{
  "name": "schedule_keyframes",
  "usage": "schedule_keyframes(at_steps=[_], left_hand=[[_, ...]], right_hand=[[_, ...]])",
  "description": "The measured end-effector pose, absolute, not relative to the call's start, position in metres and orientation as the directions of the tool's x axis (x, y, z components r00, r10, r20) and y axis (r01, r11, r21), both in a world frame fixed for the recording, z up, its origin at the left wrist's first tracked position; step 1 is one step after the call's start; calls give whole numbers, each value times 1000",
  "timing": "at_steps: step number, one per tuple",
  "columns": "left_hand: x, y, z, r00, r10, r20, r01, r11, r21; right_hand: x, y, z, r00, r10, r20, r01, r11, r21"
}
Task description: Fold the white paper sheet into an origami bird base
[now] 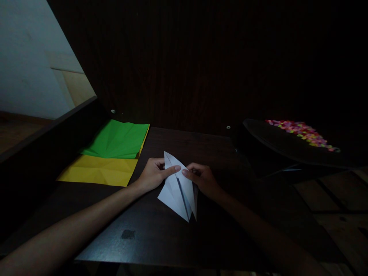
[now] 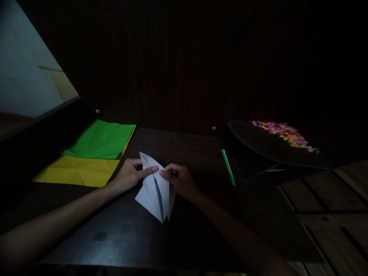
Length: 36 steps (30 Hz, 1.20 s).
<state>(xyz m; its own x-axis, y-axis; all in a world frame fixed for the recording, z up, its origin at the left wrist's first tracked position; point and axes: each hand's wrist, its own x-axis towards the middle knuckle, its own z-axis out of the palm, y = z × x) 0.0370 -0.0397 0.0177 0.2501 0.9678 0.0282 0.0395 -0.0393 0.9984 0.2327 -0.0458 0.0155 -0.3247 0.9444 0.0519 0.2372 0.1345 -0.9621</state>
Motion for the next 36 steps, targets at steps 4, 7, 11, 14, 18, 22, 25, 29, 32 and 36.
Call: schedule_keyframes(at_steps=[4,7,11,14,18,22,25,29,32,36], left_hand=[[38,-40,15,270,963,-16,37,6,999],[39,-40,15,289,956,-41,20,37,999],[38,-41,16,295,954,-47,48,35,998],[38,-41,16,279,960,-40,75,20,997],[39,-42,17,257,966,-28,81,7,997],[40,-44,18,251,968,-23,83,2,997],[40,-44,18,252,967,-16,71,-2,997],[40,-45,17,252,968,-11,71,-7,997],[40,-44,17,252,968,-8,65,-8,998],[40,-44,17,256,967,-10,63,-6,998]], right_hand=[[233,-46,13,-317,944,89,247,173,-953],[232,-46,11,-320,942,97,239,180,-954],[232,-46,11,-326,940,104,234,187,-954],[232,-46,12,-322,942,98,231,178,-957],[232,-46,12,-314,944,97,225,173,-959],[231,-46,11,-308,947,91,210,161,-964],[231,-46,9,-302,949,92,200,157,-967],[231,-46,9,-293,952,93,207,158,-965],[230,-46,9,-296,951,87,209,154,-966],[231,-46,9,-298,950,90,199,154,-968]])
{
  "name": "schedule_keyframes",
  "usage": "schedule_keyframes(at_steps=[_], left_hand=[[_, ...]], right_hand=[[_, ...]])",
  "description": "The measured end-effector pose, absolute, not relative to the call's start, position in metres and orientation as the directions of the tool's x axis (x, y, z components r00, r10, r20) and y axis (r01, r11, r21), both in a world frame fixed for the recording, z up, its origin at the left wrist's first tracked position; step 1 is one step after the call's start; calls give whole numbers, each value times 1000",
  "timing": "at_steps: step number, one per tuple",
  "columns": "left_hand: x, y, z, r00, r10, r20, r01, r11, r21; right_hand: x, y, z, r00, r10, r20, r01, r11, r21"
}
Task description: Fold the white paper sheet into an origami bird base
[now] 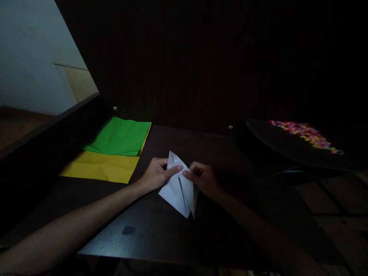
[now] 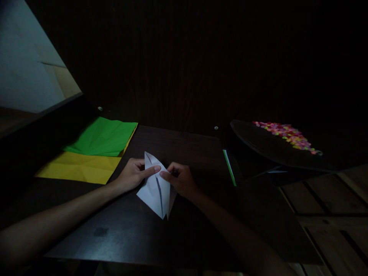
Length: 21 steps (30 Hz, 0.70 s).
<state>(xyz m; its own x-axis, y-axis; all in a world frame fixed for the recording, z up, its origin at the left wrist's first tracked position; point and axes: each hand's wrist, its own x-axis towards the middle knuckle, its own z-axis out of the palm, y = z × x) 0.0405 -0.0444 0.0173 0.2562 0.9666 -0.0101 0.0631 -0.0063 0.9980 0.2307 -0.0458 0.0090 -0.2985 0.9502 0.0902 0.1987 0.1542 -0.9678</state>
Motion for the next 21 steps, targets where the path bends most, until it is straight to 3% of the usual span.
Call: schedule_keyframes(at_steps=[11,21], left_hand=[[41,-46,17,270,963,10,70,-29,997],[40,-47,24,226,965,136,146,-171,974]], right_hand=[[231,-47,10,-286,952,107,219,174,-960],[229,-49,15,-248,957,152,277,221,-935]])
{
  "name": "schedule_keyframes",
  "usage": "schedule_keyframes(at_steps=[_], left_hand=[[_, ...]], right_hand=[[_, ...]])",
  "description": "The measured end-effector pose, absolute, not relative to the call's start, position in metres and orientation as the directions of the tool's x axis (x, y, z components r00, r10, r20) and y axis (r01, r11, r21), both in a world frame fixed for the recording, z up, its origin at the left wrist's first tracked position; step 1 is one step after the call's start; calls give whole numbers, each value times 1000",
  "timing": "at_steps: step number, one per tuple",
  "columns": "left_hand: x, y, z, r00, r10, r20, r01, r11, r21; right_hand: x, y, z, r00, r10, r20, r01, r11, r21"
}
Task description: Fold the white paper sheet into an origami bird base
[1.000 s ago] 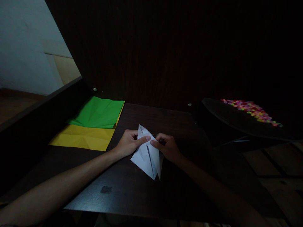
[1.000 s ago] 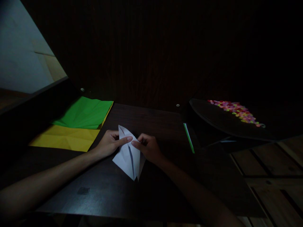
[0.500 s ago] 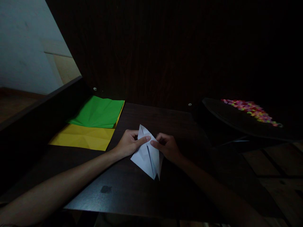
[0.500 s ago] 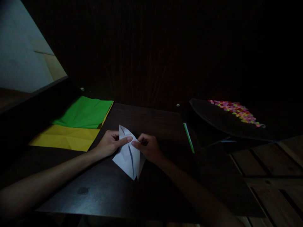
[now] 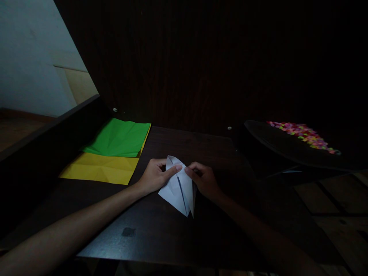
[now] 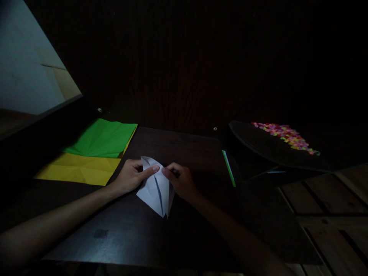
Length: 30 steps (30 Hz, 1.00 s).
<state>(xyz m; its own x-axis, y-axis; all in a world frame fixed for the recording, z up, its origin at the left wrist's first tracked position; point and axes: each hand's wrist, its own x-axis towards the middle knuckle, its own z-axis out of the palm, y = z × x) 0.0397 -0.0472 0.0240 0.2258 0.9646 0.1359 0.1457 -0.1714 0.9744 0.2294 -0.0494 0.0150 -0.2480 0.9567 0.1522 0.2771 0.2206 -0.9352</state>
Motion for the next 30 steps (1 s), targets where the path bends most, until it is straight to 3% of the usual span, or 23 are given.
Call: schedule_keyframes(at_steps=[8,23,30], left_hand=[[43,-49,21,230,970,80,80,-101,992],[43,-46,17,196,980,10,-157,22,987],[43,-45,18,181,982,43,-80,-29,996]], right_hand=[[228,-53,14,-171,968,185,229,222,-948],[225,-54,16,-222,960,172,174,213,-961],[226,-54,17,-226,962,153,162,192,-968]])
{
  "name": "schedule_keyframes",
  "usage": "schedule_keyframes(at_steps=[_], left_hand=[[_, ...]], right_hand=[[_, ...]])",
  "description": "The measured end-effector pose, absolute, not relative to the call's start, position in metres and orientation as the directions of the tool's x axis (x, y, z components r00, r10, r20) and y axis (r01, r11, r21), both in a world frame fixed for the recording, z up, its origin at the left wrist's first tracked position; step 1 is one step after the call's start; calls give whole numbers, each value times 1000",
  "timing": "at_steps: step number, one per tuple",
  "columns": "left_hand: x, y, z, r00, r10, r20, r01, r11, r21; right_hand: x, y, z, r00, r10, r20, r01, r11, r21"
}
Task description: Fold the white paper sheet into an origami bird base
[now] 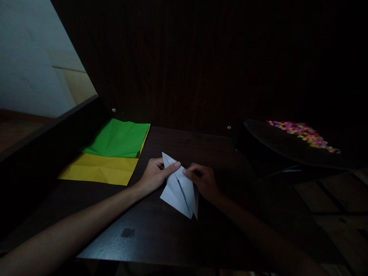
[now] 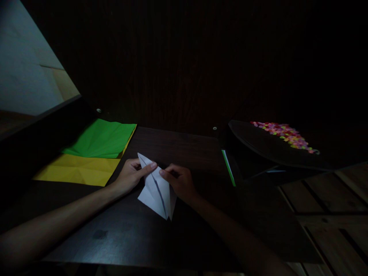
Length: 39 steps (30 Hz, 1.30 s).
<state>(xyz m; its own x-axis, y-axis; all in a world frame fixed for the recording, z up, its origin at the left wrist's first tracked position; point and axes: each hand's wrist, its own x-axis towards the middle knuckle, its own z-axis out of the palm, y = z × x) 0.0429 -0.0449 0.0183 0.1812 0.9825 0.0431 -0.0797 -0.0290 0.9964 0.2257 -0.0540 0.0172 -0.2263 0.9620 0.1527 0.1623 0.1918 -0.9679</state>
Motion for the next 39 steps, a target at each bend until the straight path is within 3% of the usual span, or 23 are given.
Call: schedule_keyframes(at_steps=[11,24,39], left_hand=[[42,-44,16,159,987,7,-181,22,983],[41,-42,19,96,995,29,-124,-17,992],[45,-50,20,134,975,179,36,-185,982]], right_hand=[[225,-53,15,-214,962,170,179,209,-961],[225,-53,13,-232,955,184,159,224,-962],[222,-54,14,-213,909,357,204,399,-894]])
